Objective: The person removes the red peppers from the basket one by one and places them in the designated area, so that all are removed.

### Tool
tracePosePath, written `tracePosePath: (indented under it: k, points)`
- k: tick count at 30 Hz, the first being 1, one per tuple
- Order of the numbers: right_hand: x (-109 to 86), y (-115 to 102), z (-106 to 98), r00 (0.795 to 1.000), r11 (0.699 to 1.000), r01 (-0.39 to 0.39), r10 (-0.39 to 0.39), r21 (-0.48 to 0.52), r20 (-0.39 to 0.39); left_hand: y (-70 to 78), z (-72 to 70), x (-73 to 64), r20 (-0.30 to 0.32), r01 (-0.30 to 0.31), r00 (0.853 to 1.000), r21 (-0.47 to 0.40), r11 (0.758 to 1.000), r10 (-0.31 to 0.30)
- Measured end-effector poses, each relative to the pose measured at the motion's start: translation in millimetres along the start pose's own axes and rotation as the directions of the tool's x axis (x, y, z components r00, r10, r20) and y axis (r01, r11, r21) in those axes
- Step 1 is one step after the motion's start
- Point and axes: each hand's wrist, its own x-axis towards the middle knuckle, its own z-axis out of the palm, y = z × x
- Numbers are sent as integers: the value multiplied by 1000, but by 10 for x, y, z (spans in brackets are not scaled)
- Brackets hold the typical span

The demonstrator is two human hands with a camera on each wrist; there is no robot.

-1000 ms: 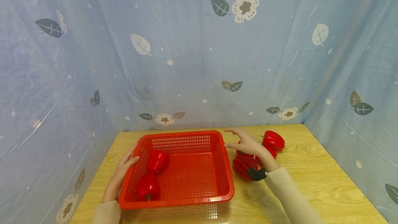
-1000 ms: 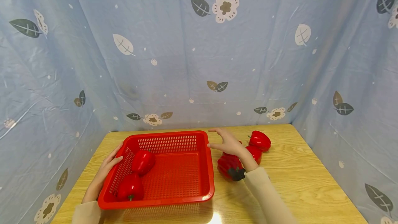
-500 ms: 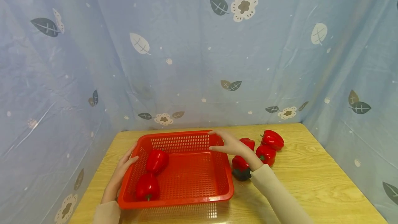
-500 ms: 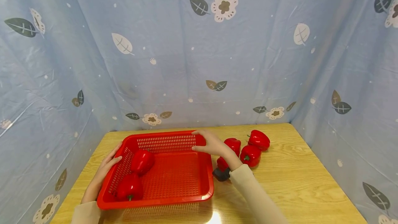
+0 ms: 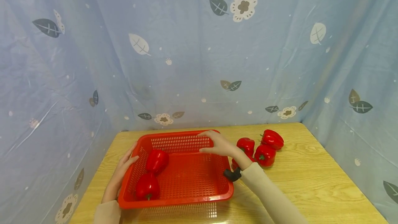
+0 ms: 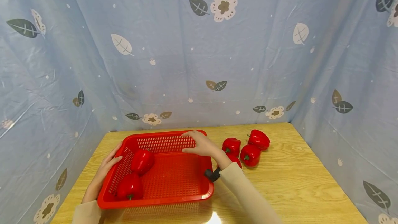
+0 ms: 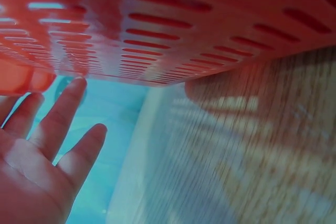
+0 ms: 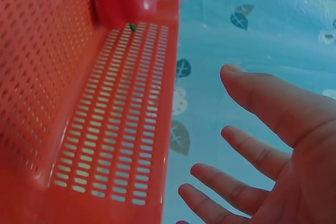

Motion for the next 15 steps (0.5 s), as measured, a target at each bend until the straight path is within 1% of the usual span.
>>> tracePosePath:
  k: [7,10,15]
  points:
    - [96,-118,68,999,1000,2,-2,-2,34,-9,-2,2,0,-4,1000,-5,1000,4]
    - [148,-159,110,999,1000,-2,2,-9,52,6,8,-5,-8,11,1000,-7,1000,-11]
    - [235,-212,186,997,1000,-14,15,-20,80,32,31,-24,-45,46,998,3,999,-46]
